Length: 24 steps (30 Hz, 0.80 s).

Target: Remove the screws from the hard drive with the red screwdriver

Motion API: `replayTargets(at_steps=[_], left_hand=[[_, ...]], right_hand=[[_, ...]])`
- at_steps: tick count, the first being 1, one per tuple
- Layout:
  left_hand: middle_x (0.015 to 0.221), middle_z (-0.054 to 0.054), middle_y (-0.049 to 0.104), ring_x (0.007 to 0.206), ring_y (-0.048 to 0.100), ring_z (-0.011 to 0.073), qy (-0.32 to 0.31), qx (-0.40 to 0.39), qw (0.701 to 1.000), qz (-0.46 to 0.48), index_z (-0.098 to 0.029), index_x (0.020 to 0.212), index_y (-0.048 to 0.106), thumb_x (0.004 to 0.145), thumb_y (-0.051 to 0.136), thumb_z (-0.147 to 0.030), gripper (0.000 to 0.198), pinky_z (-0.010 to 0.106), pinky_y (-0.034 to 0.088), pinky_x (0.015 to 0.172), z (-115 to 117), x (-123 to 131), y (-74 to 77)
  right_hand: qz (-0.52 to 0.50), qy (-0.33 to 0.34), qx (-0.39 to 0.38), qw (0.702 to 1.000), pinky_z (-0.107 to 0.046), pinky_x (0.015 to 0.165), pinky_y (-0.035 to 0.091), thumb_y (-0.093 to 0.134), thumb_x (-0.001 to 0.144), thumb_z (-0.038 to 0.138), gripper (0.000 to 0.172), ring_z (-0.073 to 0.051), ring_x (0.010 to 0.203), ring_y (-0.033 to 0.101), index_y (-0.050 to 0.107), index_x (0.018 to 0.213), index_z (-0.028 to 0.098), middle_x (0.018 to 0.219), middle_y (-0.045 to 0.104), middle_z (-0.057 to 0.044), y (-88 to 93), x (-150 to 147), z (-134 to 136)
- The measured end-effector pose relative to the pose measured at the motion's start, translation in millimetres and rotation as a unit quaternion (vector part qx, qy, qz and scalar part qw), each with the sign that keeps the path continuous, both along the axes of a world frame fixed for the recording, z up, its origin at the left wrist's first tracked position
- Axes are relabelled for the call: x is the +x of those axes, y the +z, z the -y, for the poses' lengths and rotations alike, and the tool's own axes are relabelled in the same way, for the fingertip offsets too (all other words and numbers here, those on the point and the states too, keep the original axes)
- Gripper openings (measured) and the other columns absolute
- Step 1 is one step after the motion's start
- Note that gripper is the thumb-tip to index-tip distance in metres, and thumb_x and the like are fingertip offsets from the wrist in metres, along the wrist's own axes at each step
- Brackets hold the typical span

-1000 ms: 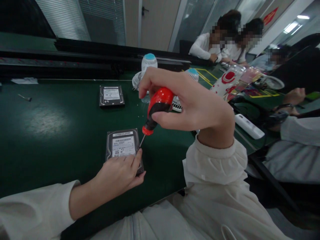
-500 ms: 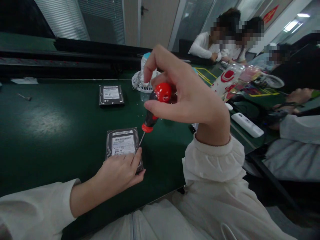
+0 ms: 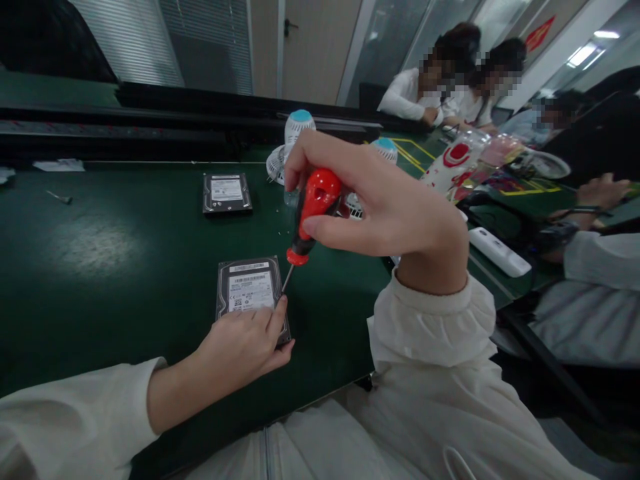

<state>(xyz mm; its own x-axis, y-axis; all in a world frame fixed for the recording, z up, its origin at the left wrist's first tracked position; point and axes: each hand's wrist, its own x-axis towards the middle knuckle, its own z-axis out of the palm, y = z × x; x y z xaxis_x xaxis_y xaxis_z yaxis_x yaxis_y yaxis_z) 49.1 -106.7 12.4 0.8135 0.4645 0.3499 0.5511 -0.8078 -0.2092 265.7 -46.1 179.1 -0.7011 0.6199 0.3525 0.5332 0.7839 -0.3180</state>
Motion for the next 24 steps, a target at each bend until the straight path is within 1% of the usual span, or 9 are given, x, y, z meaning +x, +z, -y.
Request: replayTargets(at_steps=[4,7,10,12,14,16,19,22,24], left_hand=[[0.072,0.012,0.071,0.055,0.068,0.0236,0.001,-0.002,1.0,0.001,0.001,0.12,0.071,0.092,0.059,-0.041,0.053,0.032,0.05,0.045,-0.2,0.0,0.5],[0.073,0.012,0.072,0.056,0.068,0.0236,-0.001,0.002,1.0,0.003,0.001,0.12,0.071,0.091,0.06,-0.042,0.053,0.032,0.05,0.045,-0.5,0.1,0.6],[0.073,0.012,0.072,0.056,0.068,0.0232,-0.005,0.003,1.0,0.006,0.001,0.118,0.072,0.09,0.061,-0.042,0.052,0.032,0.051,0.045,-0.6,0.4,0.3],[0.074,0.012,0.073,0.057,0.069,0.023,-0.005,0.003,1.0,0.007,0.0,0.119,0.072,0.09,0.059,-0.041,0.051,0.032,0.052,0.046,-0.7,0.4,-0.1],[0.074,0.012,0.072,0.058,0.069,0.0229,-0.007,0.001,1.0,0.011,0.001,0.119,0.072,0.091,0.058,-0.04,0.051,0.032,0.052,0.047,-0.8,0.5,-0.5],[0.072,0.012,0.072,0.056,0.068,0.0225,-0.01,0.002,1.0,0.013,0.001,0.118,0.072,0.092,0.058,-0.039,0.05,0.032,0.052,0.047,-1.1,0.7,-0.4],[0.07,0.011,0.07,0.054,0.067,0.0226,-0.009,0.005,1.0,0.012,0.002,0.118,0.072,0.092,0.058,-0.039,0.051,0.032,0.051,0.046,-1.4,1.1,0.7],[0.07,0.011,0.07,0.054,0.067,0.0227,-0.01,0.009,1.0,0.015,0.001,0.117,0.072,0.092,0.057,-0.039,0.05,0.032,0.052,0.046,-1.5,1.3,2.0],[0.07,0.011,0.07,0.055,0.068,0.0222,-0.013,0.012,1.0,0.015,0.001,0.116,0.073,0.091,0.058,-0.039,0.049,0.031,0.052,0.047,-1.5,1.3,2.2]], right_hand=[[-0.009,-0.051,0.029,0.998,-0.025,0.068,0.032,0.057,0.09,0.038,0.026,-0.007,0.07,0.042,0.059,0.084,0.013,0.076,0.054,0.001,-0.3,0.3,-1.3],[0.007,-0.016,0.022,1.0,-0.025,0.071,0.035,0.059,0.085,0.03,0.019,-0.008,0.074,0.043,0.061,0.092,0.012,0.085,0.057,-0.002,0.9,1.3,-2.2],[0.017,0.005,0.019,1.0,-0.025,0.074,0.036,0.057,0.086,0.029,0.026,-0.008,0.078,0.045,0.06,0.104,0.01,0.095,0.059,-0.004,1.3,2.3,-2.6],[0.012,-0.029,0.032,0.999,-0.025,0.071,0.035,0.056,0.091,0.036,0.027,-0.007,0.075,0.045,0.062,0.098,0.011,0.088,0.06,-0.002,0.5,2.5,-2.8],[0.007,-0.058,0.039,0.998,-0.024,0.068,0.034,0.059,0.091,0.039,0.027,-0.007,0.072,0.045,0.062,0.09,0.012,0.081,0.06,-0.001,-0.1,2.6,-2.8],[0.007,-0.046,0.031,0.998,-0.023,0.069,0.035,0.064,0.086,0.033,0.023,-0.007,0.073,0.045,0.062,0.094,0.012,0.085,0.06,-0.001,0.0,2.7,-2.3],[0.009,-0.008,0.011,1.0,-0.023,0.071,0.036,0.065,0.084,0.03,0.03,-0.006,0.075,0.043,0.058,0.105,0.011,0.096,0.058,-0.002,0.8,1.8,-1.5],[0.005,-0.033,0.019,0.999,-0.024,0.068,0.033,0.057,0.092,0.04,0.03,-0.006,0.072,0.041,0.06,0.097,0.011,0.086,0.057,-0.001,0.7,0.4,-2.0],[0.003,-0.051,0.035,0.998,-0.025,0.068,0.032,0.056,0.092,0.037,0.026,-0.006,0.071,0.041,0.06,0.089,0.011,0.08,0.055,0.0,0.8,0.5,-2.6]])
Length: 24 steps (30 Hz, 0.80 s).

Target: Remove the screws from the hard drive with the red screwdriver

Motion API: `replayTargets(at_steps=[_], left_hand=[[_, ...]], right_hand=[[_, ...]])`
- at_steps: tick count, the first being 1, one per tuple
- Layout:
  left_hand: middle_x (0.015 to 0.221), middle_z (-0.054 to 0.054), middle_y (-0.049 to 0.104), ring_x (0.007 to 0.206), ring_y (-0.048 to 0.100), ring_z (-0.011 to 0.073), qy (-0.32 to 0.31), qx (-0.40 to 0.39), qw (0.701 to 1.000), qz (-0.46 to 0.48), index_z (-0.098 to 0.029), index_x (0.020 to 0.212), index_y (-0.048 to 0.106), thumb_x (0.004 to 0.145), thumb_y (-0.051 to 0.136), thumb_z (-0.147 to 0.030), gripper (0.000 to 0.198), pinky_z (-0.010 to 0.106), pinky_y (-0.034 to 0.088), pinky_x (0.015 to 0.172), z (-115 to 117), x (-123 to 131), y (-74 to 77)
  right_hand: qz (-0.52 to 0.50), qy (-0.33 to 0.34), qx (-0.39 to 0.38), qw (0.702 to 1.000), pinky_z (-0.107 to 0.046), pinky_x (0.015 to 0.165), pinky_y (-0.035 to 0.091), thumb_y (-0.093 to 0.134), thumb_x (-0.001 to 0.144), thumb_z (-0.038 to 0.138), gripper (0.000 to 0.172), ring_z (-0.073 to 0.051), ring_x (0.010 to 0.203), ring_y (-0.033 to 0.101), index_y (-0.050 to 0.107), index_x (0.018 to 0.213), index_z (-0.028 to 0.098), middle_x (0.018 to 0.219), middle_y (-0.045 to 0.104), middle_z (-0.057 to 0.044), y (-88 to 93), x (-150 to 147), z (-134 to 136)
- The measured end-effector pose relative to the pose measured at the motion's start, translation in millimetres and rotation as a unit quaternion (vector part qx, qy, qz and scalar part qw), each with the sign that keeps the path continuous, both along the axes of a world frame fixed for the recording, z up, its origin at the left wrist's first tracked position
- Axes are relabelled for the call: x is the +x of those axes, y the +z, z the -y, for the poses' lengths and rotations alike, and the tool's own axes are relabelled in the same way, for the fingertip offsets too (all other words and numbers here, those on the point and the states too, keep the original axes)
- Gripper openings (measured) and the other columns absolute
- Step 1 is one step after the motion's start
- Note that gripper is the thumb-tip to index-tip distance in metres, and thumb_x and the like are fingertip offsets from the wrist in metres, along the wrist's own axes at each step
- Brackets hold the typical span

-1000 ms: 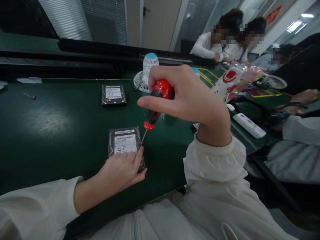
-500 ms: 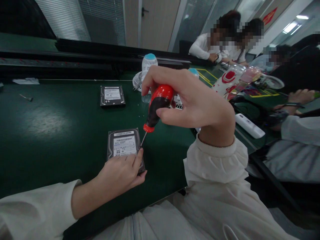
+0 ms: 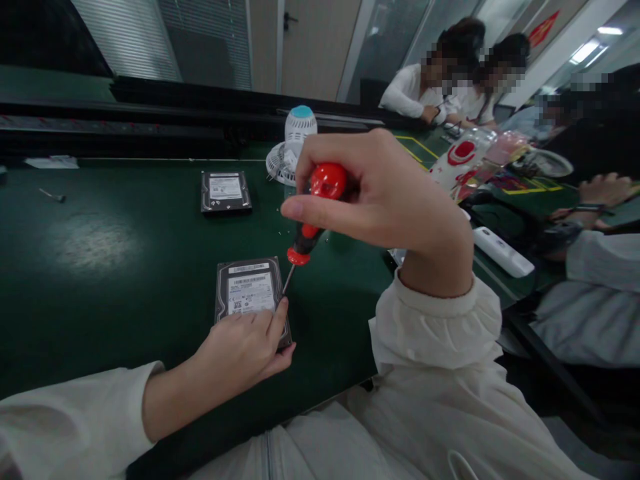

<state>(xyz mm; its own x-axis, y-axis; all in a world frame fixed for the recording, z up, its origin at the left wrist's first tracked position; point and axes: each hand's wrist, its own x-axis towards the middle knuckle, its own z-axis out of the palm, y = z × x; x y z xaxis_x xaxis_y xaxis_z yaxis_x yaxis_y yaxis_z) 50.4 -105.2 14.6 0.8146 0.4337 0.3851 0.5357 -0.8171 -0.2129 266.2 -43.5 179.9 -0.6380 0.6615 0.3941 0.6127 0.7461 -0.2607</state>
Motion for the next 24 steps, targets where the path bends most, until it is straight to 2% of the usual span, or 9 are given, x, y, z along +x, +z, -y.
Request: replayTargets(at_steps=[2,4,9,11,13,16,18,21,24], left_hand=[[0.07,0.01,0.07,0.055,0.067,0.0221,0.002,0.001,1.0,-0.002,0.001,0.116,0.073,0.092,0.057,-0.039,0.05,0.031,0.052,0.047,0.1,-0.1,-0.4],[0.07,0.01,0.071,0.055,0.067,0.0222,0.002,-0.001,1.0,-0.003,0.001,0.117,0.072,0.093,0.055,-0.039,0.05,0.032,0.052,0.046,0.2,-0.3,-1.0],[0.072,0.011,0.071,0.055,0.067,0.0229,0.002,-0.009,1.0,-0.004,0.002,0.119,0.071,0.096,0.051,-0.038,0.05,0.033,0.052,0.046,0.7,-1.6,-1.4],[0.072,0.011,0.071,0.055,0.067,0.0233,0.003,-0.012,1.0,-0.004,0.002,0.119,0.071,0.096,0.051,-0.038,0.051,0.033,0.052,0.045,0.7,-2.0,-1.4],[0.072,0.011,0.07,0.055,0.067,0.0236,0.002,-0.013,1.0,-0.004,0.002,0.12,0.07,0.095,0.053,-0.039,0.051,0.034,0.052,0.044,0.6,-2.0,-1.3],[0.071,0.011,0.07,0.055,0.067,0.0233,0.001,-0.011,1.0,-0.005,0.002,0.119,0.071,0.092,0.057,-0.039,0.051,0.034,0.052,0.045,0.7,-1.3,-0.5],[0.071,0.011,0.07,0.055,0.067,0.0233,0.003,-0.011,1.0,-0.008,0.002,0.119,0.071,0.091,0.059,-0.039,0.051,0.033,0.052,0.046,1.0,-0.8,0.4],[0.072,0.011,0.071,0.056,0.068,0.0229,0.007,-0.01,1.0,-0.012,0.001,0.118,0.072,0.09,0.061,-0.04,0.051,0.032,0.052,0.046,1.3,-0.6,0.9],[0.073,0.011,0.072,0.057,0.069,0.0224,0.005,-0.006,1.0,-0.009,0.0,0.118,0.072,0.09,0.06,-0.04,0.05,0.031,0.052,0.047,1.1,-1.1,-0.2]], right_hand=[[0.008,0.022,-0.007,1.0,-0.025,0.07,0.033,0.057,0.087,0.025,0.015,-0.007,0.073,0.042,0.06,0.092,0.011,0.083,0.056,-0.001,0.9,1.3,-0.2],[0.017,0.051,-0.031,0.998,-0.025,0.072,0.035,0.056,0.083,0.017,0.018,-0.007,0.075,0.043,0.06,0.099,0.01,0.089,0.058,-0.002,2.2,2.7,-0.1],[-0.002,0.015,-0.023,1.0,-0.026,0.067,0.032,0.06,0.085,0.032,0.02,-0.007,0.07,0.042,0.064,0.085,0.011,0.075,0.057,0.0,2.5,3.1,-1.4],[-0.002,0.029,-0.022,0.999,-0.025,0.067,0.033,0.062,0.08,0.027,0.02,-0.007,0.07,0.041,0.064,0.09,0.01,0.079,0.058,0.0,1.9,3.0,-2.2],[0.006,0.061,-0.025,0.998,-0.025,0.071,0.035,0.061,0.077,0.022,0.028,-0.007,0.074,0.042,0.062,0.102,0.008,0.089,0.058,-0.002,1.5,3.1,-2.3],[0.009,0.048,-0.031,0.998,-0.025,0.072,0.036,0.058,0.087,0.03,0.021,-0.008,0.076,0.045,0.06,0.098,0.012,0.09,0.059,-0.002,1.5,3.3,-1.6],[0.001,0.018,-0.023,1.0,-0.025,0.07,0.034,0.056,0.091,0.04,0.027,-0.008,0.072,0.044,0.059,0.089,0.014,0.081,0.058,0.0,1.8,3.5,-0.8],[-0.002,0.031,-0.02,0.999,-0.025,0.071,0.034,0.061,0.084,0.031,0.023,-0.007,0.074,0.041,0.059,0.096,0.012,0.089,0.057,-0.001,2.7,4.2,0.2],[-0.007,0.054,-0.034,0.998,-0.025,0.074,0.036,0.062,0.081,0.026,0.028,-0.008,0.079,0.044,0.056,0.105,0.011,0.1,0.056,-0.003,2.2,3.6,0.3]])
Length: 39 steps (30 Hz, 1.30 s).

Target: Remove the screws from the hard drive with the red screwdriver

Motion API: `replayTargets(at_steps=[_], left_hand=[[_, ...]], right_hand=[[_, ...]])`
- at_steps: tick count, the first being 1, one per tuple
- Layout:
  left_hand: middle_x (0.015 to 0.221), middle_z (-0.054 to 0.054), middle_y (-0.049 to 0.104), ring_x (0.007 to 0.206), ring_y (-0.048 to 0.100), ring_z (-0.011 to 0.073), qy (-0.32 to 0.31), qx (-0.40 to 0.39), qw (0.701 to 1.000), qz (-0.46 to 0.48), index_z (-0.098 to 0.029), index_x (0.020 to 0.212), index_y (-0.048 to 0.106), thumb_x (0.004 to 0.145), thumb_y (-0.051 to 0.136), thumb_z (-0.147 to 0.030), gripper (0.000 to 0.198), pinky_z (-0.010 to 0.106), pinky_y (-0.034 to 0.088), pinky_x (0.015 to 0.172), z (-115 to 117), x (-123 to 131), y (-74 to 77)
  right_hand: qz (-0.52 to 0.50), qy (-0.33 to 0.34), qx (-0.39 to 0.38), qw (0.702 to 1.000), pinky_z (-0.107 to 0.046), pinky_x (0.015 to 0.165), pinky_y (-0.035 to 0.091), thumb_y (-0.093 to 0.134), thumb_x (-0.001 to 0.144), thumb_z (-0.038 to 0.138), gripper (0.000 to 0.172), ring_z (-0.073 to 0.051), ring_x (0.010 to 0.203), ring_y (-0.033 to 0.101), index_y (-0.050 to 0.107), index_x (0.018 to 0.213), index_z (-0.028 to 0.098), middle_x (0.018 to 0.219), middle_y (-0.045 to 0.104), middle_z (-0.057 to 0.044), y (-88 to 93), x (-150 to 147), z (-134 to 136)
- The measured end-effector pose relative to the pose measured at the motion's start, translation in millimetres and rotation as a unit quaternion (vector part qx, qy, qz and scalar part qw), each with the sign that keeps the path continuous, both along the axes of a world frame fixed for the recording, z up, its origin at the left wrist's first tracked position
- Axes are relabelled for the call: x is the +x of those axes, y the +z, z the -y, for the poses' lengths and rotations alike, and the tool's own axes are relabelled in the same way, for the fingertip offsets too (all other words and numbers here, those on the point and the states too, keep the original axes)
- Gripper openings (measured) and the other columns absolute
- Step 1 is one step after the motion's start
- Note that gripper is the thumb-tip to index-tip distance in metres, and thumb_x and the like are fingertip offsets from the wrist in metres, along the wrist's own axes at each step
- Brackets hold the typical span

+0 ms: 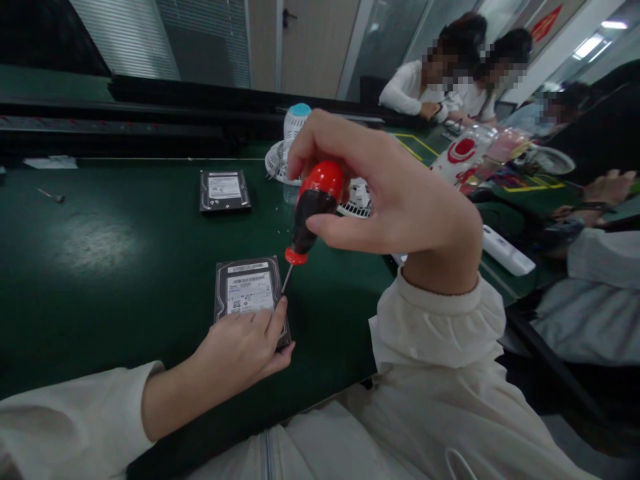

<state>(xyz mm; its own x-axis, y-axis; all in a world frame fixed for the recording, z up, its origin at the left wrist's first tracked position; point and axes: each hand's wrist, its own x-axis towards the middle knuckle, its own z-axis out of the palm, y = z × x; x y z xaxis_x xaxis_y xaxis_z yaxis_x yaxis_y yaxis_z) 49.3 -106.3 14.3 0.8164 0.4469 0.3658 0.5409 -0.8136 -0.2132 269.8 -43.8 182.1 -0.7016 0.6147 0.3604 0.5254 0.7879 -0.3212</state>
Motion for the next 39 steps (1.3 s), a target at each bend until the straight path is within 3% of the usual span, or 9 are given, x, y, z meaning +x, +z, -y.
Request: replayTargets(at_steps=[5,9,15,20,24,29,34,36,39], left_hand=[[0.073,0.011,0.073,0.058,0.069,0.0217,0.002,0.005,1.0,0.002,0.0,0.119,0.071,0.093,0.054,-0.039,0.05,0.031,0.052,0.048,-0.9,-0.6,-2.4],[0.072,0.01,0.072,0.056,0.068,0.0217,0.003,0.003,1.0,-0.008,0.0,0.119,0.071,0.095,0.052,-0.041,0.051,0.031,0.051,0.047,-1.0,-0.3,-1.8],[0.072,0.012,0.072,0.056,0.068,0.0223,0.009,-0.011,1.0,-0.008,-0.001,0.12,0.071,0.096,0.052,-0.041,0.051,0.031,0.05,0.047,-0.9,0.0,-1.3],[0.071,0.012,0.071,0.055,0.068,0.0229,-0.001,0.004,1.0,0.0,0.001,0.118,0.072,0.095,0.053,-0.039,0.05,0.032,0.05,0.045,-0.8,0.4,-0.6],[0.071,0.011,0.071,0.055,0.068,0.0235,0.002,-0.009,1.0,-0.004,0.001,0.119,0.071,0.094,0.054,-0.039,0.05,0.033,0.051,0.045,-0.4,0.4,0.2],[0.071,0.011,0.071,0.055,0.068,0.0238,0.001,-0.004,1.0,-0.004,0.001,0.119,0.071,0.095,0.053,-0.04,0.05,0.033,0.051,0.046,-0.4,0.7,0.0],[0.071,0.011,0.071,0.053,0.067,0.0229,0.001,0.001,1.0,-0.003,0.0,0.119,0.071,0.094,0.055,-0.04,0.05,0.033,0.05,0.045,0.1,-0.1,-0.2],[0.073,0.012,0.072,0.053,0.067,0.023,0.001,0.003,1.0,-0.006,0.0,0.119,0.071,0.092,0.058,-0.04,0.05,0.033,0.051,0.044,0.3,-0.7,-0.9],[0.073,0.013,0.072,0.052,0.067,0.0233,-0.001,0.007,1.0,-0.006,0.001,0.12,0.071,0.093,0.057,-0.039,0.05,0.033,0.051,0.044,0.3,-1.7,-2.7]], right_hand=[[-0.002,-0.048,0.036,0.998,-0.027,0.069,0.032,0.057,0.09,0.034,0.021,-0.007,0.071,0.041,0.059,0.089,0.013,0.08,0.054,0.0,-2.7,-2.7,-1.0],[0.011,0.014,-0.016,1.0,-0.027,0.07,0.036,0.057,0.086,0.024,0.014,-0.009,0.074,0.045,0.059,0.096,0.014,0.091,0.06,-0.002,0.6,-0.8,1.0],[0.012,-0.043,0.007,0.999,-0.028,0.067,0.036,0.062,0.086,0.035,0.019,-0.01,0.071,0.046,0.064,0.086,0.016,0.079,0.061,-0.001,1.7,1.2,0.7],[0.025,-0.015,0.012,1.0,-0.026,0.072,0.037,0.059,0.085,0.03,0.026,-0.008,0.075,0.046,0.064,0.103,0.011,0.094,0.063,-0.003,0.6,0.0,0.3],[0.001,-0.032,0.019,0.999,-0.027,0.071,0.036,0.058,0.089,0.038,0.027,-0.009,0.073,0.047,0.066,0.089,0.012,0.081,0.062,-0.002,-0.6,-0.9,-1.6],[0.013,-0.017,0.032,0.999,-0.027,0.075,0.036,0.058,0.083,0.028,0.025,-0.009,0.077,0.046,0.06,0.103,0.013,0.099,0.062,-0.004,-3.0,-1.2,-2.3],[0.011,-0.072,0.025,0.997,-0.027,0.068,0.034,0.058,0.088,0.037,0.023,-0.009,0.072,0.045,0.06,0.085,0.014,0.08,0.06,-0.002,-3.3,0.0,-2.3],[0.019,-0.046,0.012,0.999,-0.027,0.068,0.034,0.059,0.081,0.026,0.016,-0.009,0.072,0.043,0.061,0.089,0.012,0.084,0.059,-0.002,-1.9,1.3,-1.6],[0.021,0.001,0.001,1.0,-0.026,0.072,0.036,0.057,0.077,0.021,0.028,-0.008,0.077,0.043,0.057,0.101,0.008,0.098,0.057,-0.005,-0.2,1.6,-0.3]])
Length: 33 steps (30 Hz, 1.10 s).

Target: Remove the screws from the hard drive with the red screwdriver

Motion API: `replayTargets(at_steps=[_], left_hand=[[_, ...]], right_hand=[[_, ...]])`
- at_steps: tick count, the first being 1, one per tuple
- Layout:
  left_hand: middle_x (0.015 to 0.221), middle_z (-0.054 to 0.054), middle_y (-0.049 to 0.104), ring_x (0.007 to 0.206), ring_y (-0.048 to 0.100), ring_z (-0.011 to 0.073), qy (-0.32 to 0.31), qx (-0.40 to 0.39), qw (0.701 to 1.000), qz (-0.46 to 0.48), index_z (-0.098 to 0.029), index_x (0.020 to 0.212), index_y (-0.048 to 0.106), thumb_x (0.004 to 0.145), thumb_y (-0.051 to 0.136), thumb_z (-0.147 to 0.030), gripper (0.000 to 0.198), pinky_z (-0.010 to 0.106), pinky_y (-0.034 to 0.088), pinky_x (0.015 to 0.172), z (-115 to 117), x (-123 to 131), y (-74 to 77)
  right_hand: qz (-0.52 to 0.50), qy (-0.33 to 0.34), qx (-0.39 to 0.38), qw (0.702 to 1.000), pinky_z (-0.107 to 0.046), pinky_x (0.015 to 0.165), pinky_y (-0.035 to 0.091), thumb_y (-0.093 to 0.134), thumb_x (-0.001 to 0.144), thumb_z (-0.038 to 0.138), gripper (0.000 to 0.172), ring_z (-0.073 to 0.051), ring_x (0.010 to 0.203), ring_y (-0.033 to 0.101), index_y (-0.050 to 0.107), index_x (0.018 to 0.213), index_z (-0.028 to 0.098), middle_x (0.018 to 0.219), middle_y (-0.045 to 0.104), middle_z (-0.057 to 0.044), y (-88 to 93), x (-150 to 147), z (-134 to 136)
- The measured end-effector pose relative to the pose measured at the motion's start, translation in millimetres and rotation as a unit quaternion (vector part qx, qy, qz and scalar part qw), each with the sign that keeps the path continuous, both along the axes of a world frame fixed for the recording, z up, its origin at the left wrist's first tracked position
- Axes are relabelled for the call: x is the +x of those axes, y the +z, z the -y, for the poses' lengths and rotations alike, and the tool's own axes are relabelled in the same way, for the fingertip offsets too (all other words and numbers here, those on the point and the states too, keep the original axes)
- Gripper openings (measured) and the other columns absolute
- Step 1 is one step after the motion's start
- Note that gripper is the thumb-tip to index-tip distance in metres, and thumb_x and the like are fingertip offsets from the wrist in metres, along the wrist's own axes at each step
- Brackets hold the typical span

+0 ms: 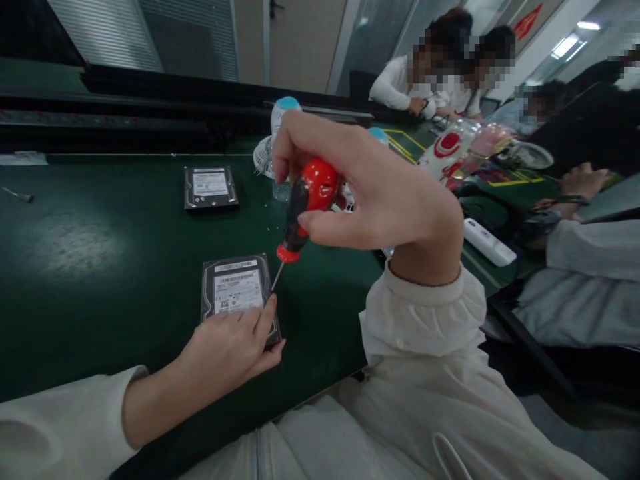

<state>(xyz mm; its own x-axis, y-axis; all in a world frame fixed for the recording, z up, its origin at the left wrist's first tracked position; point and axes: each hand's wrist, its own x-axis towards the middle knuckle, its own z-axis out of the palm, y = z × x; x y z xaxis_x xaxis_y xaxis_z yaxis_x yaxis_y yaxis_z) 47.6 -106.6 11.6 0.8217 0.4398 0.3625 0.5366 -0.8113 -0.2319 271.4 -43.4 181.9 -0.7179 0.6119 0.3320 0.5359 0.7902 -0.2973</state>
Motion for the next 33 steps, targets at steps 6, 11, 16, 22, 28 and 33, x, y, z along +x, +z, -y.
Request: replayTargets(at_steps=[6,11,16,22,28,33], left_hand=[[0.072,0.014,0.072,0.05,0.067,0.023,-0.009,0.006,1.0,0.005,0.002,0.12,0.071,0.095,0.053,-0.039,0.051,0.033,0.05,0.043,-0.9,-0.6,-0.6],[0.072,0.013,0.072,0.053,0.068,0.0227,-0.001,0.002,1.0,-0.003,0.0,0.121,0.071,0.093,0.056,-0.038,0.05,0.032,0.051,0.045,0.0,0.2,1.6],[0.071,0.012,0.072,0.051,0.067,0.0233,-0.004,0.001,1.0,0.003,0.001,0.12,0.071,0.091,0.061,-0.039,0.05,0.033,0.05,0.043,-0.5,0.7,1.1],[0.073,0.014,0.072,0.053,0.067,0.0239,0.001,-0.004,1.0,-0.002,0.002,0.121,0.069,0.091,0.062,-0.04,0.052,0.034,0.05,0.045,-1.1,0.1,-0.1],[0.074,0.013,0.072,0.053,0.067,0.0232,0.002,-0.001,1.0,0.003,0.001,0.122,0.069,0.092,0.061,-0.041,0.052,0.033,0.05,0.045,-0.5,-0.1,-0.3],[0.073,0.012,0.072,0.054,0.067,0.0224,-0.004,0.004,1.0,0.0,0.001,0.119,0.071,0.089,0.064,-0.04,0.051,0.032,0.051,0.047,-0.5,0.2,1.4]], right_hand=[[-0.006,-0.059,0.03,0.998,-0.027,0.076,0.035,0.056,0.089,0.038,0.026,-0.01,0.079,0.045,0.056,0.092,0.012,0.092,0.058,-0.004,-1.0,-1.2,-0.4],[-0.012,-0.017,0.026,0.999,-0.024,0.075,0.035,0.06,0.084,0.029,0.029,-0.007,0.078,0.042,0.054,0.103,0.009,0.097,0.054,-0.003,-2.2,-0.3,-0.4],[0.018,-0.084,0.052,0.995,-0.025,0.074,0.033,0.056,0.091,0.043,0.03,-0.008,0.077,0.042,0.056,0.089,0.013,0.085,0.054,0.0,-2.3,0.1,0.2],[0.016,-0.045,0.033,0.998,-0.022,0.075,0.038,0.06,0.089,0.032,0.022,-0.006,0.08,0.046,0.053,0.098,0.014,0.095,0.056,0.0,-0.8,0.6,2.0],[0.042,-0.047,0.033,0.997,-0.023,0.075,0.037,0.065,0.078,0.019,0.024,-0.006,0.081,0.042,0.054,0.099,0.015,0.099,0.056,0.001,2.0,4.0,3.0],[0.048,-0.083,0.028,0.995,-0.025,0.075,0.037,0.055,0.093,0.043,0.028,-0.006,0.078,0.046,0.057,0.095,0.015,0.091,0.059,0.001,2.4,4.5,4.5]])
